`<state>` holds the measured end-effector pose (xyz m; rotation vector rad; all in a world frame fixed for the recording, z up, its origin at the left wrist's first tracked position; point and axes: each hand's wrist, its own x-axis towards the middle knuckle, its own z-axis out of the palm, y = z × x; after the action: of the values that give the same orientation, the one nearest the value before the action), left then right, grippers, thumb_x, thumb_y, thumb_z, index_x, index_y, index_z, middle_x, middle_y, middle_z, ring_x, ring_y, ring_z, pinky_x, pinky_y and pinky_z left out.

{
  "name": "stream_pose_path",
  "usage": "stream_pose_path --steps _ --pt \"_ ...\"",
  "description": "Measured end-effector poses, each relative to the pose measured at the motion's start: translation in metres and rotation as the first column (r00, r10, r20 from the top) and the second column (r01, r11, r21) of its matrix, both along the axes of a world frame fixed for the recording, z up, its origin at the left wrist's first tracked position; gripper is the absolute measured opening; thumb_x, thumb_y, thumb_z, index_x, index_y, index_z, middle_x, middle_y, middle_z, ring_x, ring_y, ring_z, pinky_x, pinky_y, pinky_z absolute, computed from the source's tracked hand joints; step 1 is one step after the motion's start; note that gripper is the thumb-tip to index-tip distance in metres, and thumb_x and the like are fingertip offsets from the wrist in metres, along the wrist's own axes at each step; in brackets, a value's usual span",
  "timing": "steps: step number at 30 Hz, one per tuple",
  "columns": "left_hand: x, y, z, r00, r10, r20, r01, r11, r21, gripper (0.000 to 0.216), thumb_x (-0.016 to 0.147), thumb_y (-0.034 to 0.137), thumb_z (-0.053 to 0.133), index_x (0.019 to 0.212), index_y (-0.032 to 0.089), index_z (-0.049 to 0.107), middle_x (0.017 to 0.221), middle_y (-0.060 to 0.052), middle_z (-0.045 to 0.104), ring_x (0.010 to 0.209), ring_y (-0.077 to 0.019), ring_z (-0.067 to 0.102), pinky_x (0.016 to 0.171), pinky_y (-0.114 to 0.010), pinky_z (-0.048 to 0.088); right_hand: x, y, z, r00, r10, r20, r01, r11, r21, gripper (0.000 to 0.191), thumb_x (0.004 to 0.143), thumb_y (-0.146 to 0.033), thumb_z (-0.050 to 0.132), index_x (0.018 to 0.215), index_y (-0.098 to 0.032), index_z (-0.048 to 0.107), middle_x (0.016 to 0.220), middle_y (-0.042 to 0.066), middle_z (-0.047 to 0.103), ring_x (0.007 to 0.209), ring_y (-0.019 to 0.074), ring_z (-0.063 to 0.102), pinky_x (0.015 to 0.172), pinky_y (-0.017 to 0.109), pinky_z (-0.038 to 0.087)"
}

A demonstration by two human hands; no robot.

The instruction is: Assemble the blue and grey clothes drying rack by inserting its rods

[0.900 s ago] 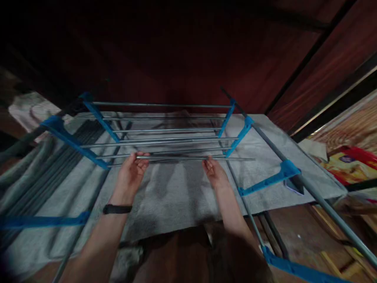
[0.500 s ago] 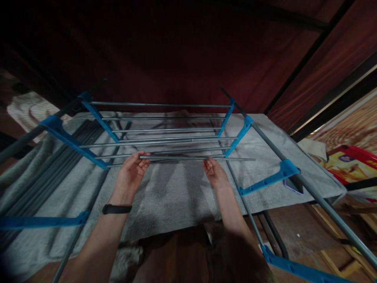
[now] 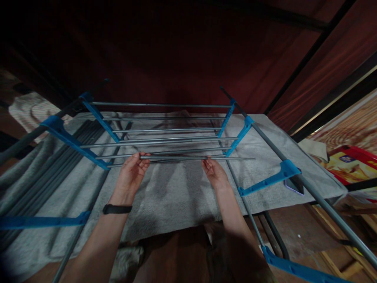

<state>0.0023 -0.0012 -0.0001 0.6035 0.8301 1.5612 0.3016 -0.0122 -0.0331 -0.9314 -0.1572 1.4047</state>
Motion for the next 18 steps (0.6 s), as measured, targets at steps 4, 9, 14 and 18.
stream_pose_path --steps 4,9,14,18 --pt "0.0005 -0.0001 0.0008 1.000 0.002 0.003 -0.002 1.000 -0.012 0.028 0.067 0.037 0.088 0.078 0.017 0.072 0.084 -0.007 0.076 0.064 -0.0112 0.068 0.058 -0.020 0.051 0.0000 -0.0014 -0.0008 0.999 0.018 0.027 -0.019 0.999 0.033 0.017 0.076 -0.007 0.074 0.079 -0.022 0.069 0.073 -0.002 0.076 0.073 0.0116 0.073 0.082 0.024 0.062" --pt "0.0009 -0.0010 0.0007 1.000 -0.012 0.000 0.012 1.000 -0.029 0.031 0.065 0.036 0.089 0.079 0.015 0.072 0.083 -0.007 0.075 0.065 -0.0120 0.068 0.058 -0.020 0.051 -0.0006 -0.0021 -0.0005 0.999 0.041 0.034 -0.043 0.997 0.057 0.016 0.076 -0.007 0.074 0.078 -0.022 0.070 0.077 -0.001 0.077 0.076 0.0117 0.074 0.080 0.022 0.062" --pt "0.0021 -0.0011 0.0001 1.000 -0.009 0.014 0.009 0.999 -0.038 0.035 0.061 0.036 0.092 0.078 0.014 0.071 0.081 -0.006 0.074 0.066 -0.0121 0.068 0.059 -0.020 0.050 -0.0021 -0.0017 -0.0004 0.999 0.029 0.038 -0.031 0.999 0.039 0.015 0.077 -0.008 0.075 0.077 -0.021 0.069 0.077 -0.001 0.077 0.074 0.0112 0.073 0.079 0.022 0.062" --pt "0.0025 -0.0023 0.0006 1.000 -0.021 -0.005 0.021 0.999 -0.035 0.034 0.061 0.033 0.092 0.081 0.015 0.072 0.082 -0.005 0.074 0.067 -0.0121 0.068 0.061 -0.021 0.050 -0.0027 -0.0017 -0.0001 0.999 0.012 0.033 -0.014 0.999 0.040 0.016 0.077 -0.010 0.077 0.075 -0.022 0.067 0.075 -0.002 0.076 0.073 0.0107 0.073 0.082 0.022 0.062"
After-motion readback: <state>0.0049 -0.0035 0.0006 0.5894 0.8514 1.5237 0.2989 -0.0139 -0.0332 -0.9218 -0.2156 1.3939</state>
